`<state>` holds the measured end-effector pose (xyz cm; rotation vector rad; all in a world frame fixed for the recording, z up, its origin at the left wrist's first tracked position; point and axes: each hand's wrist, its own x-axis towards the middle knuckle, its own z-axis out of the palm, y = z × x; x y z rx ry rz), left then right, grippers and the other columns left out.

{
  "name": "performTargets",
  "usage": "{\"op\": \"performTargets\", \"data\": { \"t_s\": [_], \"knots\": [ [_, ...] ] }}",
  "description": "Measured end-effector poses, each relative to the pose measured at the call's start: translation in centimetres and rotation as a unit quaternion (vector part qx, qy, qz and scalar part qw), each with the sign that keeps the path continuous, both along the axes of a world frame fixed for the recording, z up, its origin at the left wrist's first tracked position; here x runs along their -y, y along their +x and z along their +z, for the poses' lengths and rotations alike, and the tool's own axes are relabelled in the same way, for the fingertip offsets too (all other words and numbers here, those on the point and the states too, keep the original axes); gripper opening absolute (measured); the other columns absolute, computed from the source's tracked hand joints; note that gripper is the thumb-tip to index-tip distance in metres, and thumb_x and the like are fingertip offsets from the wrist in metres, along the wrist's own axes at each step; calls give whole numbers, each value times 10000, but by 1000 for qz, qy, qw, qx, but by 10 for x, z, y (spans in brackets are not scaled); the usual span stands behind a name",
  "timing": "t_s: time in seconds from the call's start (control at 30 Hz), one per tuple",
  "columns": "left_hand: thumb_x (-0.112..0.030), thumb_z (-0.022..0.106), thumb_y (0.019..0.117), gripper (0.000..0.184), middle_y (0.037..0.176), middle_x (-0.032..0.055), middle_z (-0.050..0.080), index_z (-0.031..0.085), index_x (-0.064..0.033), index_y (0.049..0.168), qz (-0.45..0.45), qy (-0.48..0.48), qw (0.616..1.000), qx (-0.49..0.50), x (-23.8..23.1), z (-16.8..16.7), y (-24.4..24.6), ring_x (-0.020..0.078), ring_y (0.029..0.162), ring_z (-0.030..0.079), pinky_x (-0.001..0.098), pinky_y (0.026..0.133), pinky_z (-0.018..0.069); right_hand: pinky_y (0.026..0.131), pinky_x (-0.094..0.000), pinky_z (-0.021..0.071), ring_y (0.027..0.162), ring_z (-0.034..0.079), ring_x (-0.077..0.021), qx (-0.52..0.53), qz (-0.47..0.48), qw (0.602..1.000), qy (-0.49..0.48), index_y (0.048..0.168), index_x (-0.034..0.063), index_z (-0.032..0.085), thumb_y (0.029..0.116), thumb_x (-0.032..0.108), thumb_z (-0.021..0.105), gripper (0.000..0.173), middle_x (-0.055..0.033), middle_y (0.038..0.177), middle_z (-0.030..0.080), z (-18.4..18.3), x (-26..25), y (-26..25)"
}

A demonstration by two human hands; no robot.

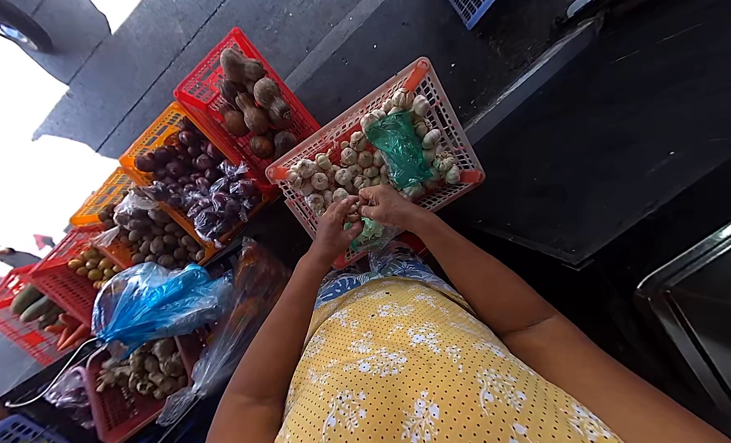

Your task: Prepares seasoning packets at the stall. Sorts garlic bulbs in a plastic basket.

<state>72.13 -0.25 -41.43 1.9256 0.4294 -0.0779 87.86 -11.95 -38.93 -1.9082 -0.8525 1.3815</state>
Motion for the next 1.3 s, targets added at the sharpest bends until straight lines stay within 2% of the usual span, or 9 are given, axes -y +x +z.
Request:
{"op": "performTargets", "data": {
  "t_s": [0.3, 0.47, 0.57, 0.7, 0.83, 0.97, 1.1, 1.2, 1.3],
  "knots": [
    [-147, 703, 939, 488, 1300, 222, 634, 568, -30, 1393, -9, 17, 995, -101, -44, 1, 47, 339, 1204, 623, 536, 1041, 486, 901, -565, 553, 1016, 694, -356, 119, 140, 980, -76, 1076, 15, 714, 978, 75, 603, 159, -188, 1060, 709, 9, 15, -20],
    [-247, 714, 964, 523, 1298, 234, 631, 542, -59, 1421, -39, -40, 991, -125, -32, 12, 114, 348, 1179, 627, 552, 1021, 477, 1036, -682, 434, 1363, 457, -480, 108, 243, 951, -158, 1314, 23, 652, 902, -3, 695, 415, -243, 1473, 503, 4, 11, -52],
    [-300, 707, 968, 528, 1188, 226, 673, 550, -49, 1405, -75, -30, 987, -138, -9, 8, 159, 347, 1077, 662, 548, 970, 499, 1043, -672, 435, 1331, 497, -494, 85, 270, 940, -189, 1349, -25, 602, 1012, 18, 535, 347, -290, 1417, 536, 14, 8, -57],
    [-332, 696, 977, 545, 1150, 214, 686, 543, -15, 1393, -82, -39, 985, -145, 25, -8, 208, 329, 1041, 675, 527, 962, 512, 1006, -598, 465, 1182, 618, -420, 128, 229, 959, -112, 1132, -69, 688, 1022, 2, 509, 222, -250, 1195, 671, 20, 15, -54],
    [-380, 584, 1042, 689, 1327, 276, 609, 282, -76, 1581, -39, -67, 978, -193, 37, -13, 233, 394, 1182, 639, 559, 1023, 487, 993, -575, 470, 1185, 614, -395, 142, 204, 966, -74, 1119, -37, 712, 1007, 14, 543, 209, -223, 1204, 672, 18, 24, -45],
    [-115, 456, 1003, 428, 1181, 169, 610, 463, -58, 1427, 55, -177, 955, -233, 14, -21, 211, 225, 888, 608, 404, 755, 511, 932, -568, 530, 1081, 677, -389, 115, 177, 976, -46, 1154, -27, 679, 1024, 25, 517, 214, -218, 1132, 695, 18, 32, -31],
    [-37, 323, 979, 421, 1200, 116, 665, 538, -41, 1341, 169, -439, 863, -185, -28, -23, 156, 223, 1012, 683, 399, 887, 564, 813, -534, 570, 880, 720, -335, 218, -32, 974, 44, 920, -15, 721, 1012, 258, 630, 302, -173, 899, 724, 2, 49, -18],
    [-202, 196, 1069, 500, 1293, 179, 655, 575, -22, 1340, 242, -570, 773, -139, -41, -16, 118, 328, 1191, 647, 491, 1018, 523, 987, -559, 530, 1206, 618, -392, 286, -128, 949, 2, 1058, 45, 758, 989, 198, 644, 203, -212, 1258, 660, -19, 49, 9],
    [-188, 168, 1050, 540, 1389, 207, 594, 532, -9, 1406, 241, -605, 752, -103, -40, -20, 90, 361, 1272, 595, 499, 1065, 491, 1151, -701, 282, 1549, 155, -468, 268, -104, 942, -170, 1158, 154, 780, 973, 233, 675, 227, -190, 1684, 239, -36, 42, 38]
  ]
}}
